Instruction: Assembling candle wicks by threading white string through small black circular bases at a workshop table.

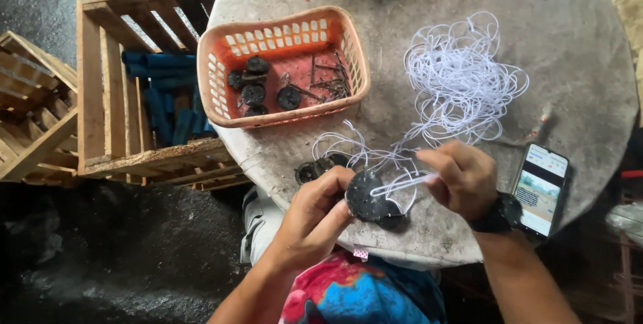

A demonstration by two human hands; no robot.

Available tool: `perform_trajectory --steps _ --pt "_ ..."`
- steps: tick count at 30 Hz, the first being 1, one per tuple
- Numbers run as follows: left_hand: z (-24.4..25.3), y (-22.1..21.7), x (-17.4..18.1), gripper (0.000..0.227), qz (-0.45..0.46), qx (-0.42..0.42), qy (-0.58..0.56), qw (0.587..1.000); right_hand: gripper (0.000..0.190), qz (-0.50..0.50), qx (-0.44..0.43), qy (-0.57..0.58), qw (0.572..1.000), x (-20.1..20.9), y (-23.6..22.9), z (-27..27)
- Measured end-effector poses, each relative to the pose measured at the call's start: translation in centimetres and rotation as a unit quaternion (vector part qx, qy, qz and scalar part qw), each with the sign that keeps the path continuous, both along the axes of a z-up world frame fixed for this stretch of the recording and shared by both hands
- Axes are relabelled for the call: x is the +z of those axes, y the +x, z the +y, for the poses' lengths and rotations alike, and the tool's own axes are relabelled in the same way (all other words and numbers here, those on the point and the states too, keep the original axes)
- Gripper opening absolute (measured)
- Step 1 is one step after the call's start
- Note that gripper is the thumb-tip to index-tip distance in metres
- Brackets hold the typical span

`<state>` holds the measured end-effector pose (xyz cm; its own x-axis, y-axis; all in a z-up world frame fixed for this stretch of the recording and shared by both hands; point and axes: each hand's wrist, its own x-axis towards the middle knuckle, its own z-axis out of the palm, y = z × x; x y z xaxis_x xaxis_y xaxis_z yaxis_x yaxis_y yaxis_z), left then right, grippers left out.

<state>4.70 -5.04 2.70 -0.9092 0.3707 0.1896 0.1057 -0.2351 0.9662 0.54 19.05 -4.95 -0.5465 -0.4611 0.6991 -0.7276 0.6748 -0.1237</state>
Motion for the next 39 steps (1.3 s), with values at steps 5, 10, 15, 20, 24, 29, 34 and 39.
perform_trajectory --steps 5,10,15,20,24,29,34,39 --pt "-0.4 -0.3 -3.4 0.013 -0.075 -0.026 0.117 0.990 0.027 -0.106 0.017 -0.094 0.990 1.0 0.9 1.5" --pt "-0.4 -0.8 -4.7 0.017 -0.115 -0.018 0.204 0.972 0.034 -0.107 -0.039 -0.221 0.968 2.8 1.8 0.4" --pt "0.0 -0.9 -4.5 0.016 -0.090 -0.017 0.090 0.992 0.031 -0.186 0.021 -0.585 0.789 2.4 2.0 -1.2" --pt "1.2 -1.0 -4.9 0.015 -0.094 0.003 0.057 0.994 0.023 -0.321 0.227 -0.787 0.475 4.4 2.4 -2.5" --pt "1.8 -1.3 -5.8 0.014 -0.024 0.025 -0.008 0.999 0.027 -0.282 0.222 -0.550 0.754 3.3 2.4 -3.4" --pt "2.2 -1.0 -5.1 0.011 -0.002 0.040 -0.089 0.995 0.029 -0.186 0.084 -0.266 0.942 4.7 3.4 -6.0" --pt "2.2 -0.7 -3.0 0.007 0.000 0.029 -0.202 0.979 0.012 -0.058 -0.003 -0.159 0.986 4.0 3.3 -5.9" --pt "2.2 -1.2 0.0 0.013 -0.015 -0.049 -0.301 0.952 0.017 -0.099 -0.011 -0.223 0.970 4.7 3.2 -6.4"
